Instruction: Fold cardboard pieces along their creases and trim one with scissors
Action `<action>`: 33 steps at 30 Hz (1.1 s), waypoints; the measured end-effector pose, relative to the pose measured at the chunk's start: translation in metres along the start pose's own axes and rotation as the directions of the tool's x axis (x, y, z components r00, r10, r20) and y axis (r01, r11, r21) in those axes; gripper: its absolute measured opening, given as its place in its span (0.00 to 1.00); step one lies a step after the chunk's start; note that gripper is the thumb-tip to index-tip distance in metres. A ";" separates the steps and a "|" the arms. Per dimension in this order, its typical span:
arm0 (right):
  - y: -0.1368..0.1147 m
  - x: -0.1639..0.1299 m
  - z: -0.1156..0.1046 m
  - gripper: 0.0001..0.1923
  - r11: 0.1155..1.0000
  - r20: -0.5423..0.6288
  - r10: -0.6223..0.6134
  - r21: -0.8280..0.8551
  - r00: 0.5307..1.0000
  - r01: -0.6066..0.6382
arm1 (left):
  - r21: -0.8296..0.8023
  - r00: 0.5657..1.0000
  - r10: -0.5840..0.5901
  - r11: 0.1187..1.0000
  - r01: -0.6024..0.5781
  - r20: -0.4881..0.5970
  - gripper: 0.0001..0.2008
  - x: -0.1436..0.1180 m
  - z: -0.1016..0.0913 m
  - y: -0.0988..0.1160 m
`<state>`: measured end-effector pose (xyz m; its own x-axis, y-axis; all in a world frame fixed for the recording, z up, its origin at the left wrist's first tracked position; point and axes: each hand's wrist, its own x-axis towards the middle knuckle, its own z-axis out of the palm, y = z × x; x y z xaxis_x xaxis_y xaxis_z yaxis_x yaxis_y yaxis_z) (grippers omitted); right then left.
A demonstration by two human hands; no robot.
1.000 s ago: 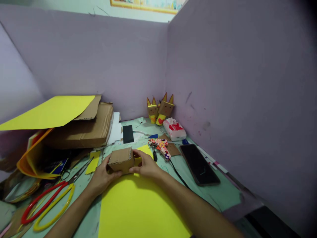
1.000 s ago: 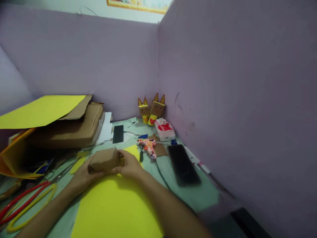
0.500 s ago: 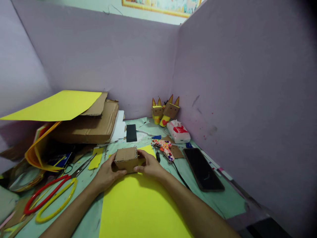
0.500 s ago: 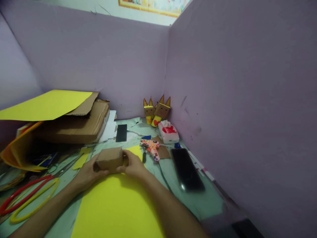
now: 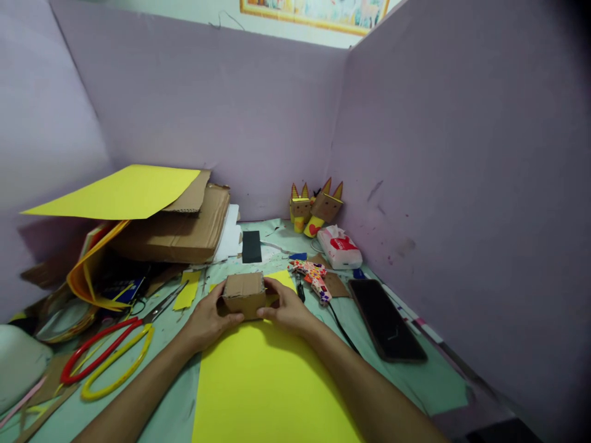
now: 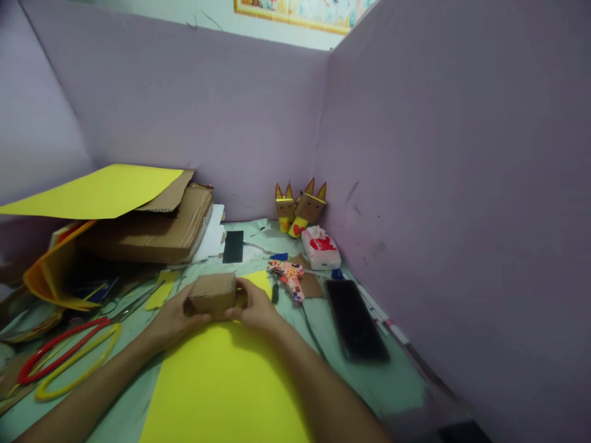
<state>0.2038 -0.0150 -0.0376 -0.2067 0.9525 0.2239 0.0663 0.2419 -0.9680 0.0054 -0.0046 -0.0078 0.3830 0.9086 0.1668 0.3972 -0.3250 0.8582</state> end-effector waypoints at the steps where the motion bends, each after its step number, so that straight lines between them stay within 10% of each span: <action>1: 0.001 0.000 0.000 0.33 1.000 -0.001 -0.003 -0.002 1.000 0.003 | -0.011 1.000 0.004 1.000 -0.004 0.007 0.36 0.000 0.000 -0.002; 19: -0.001 -0.002 0.000 0.31 0.996 -0.022 0.005 0.089 1.000 -0.003 | -0.083 0.995 0.022 0.996 -0.031 -0.100 0.37 -0.004 0.003 -0.006; 28: 0.000 -0.004 0.007 0.27 0.994 -0.203 -0.022 0.099 0.979 0.042 | -0.038 0.953 -0.067 0.998 0.058 -0.296 0.14 -0.012 0.016 0.010; 33: 0.002 -0.004 0.009 0.34 0.991 -0.115 -0.028 0.129 0.993 0.043 | 0.057 0.978 -0.012 0.998 0.024 -0.207 0.07 -0.014 0.017 0.009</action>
<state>0.1956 -0.0196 -0.0418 -0.0947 0.9603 0.2622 -0.0693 0.2564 -0.9641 0.0175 -0.0248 -0.0111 0.1975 0.9470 0.2532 0.4534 -0.3173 0.8329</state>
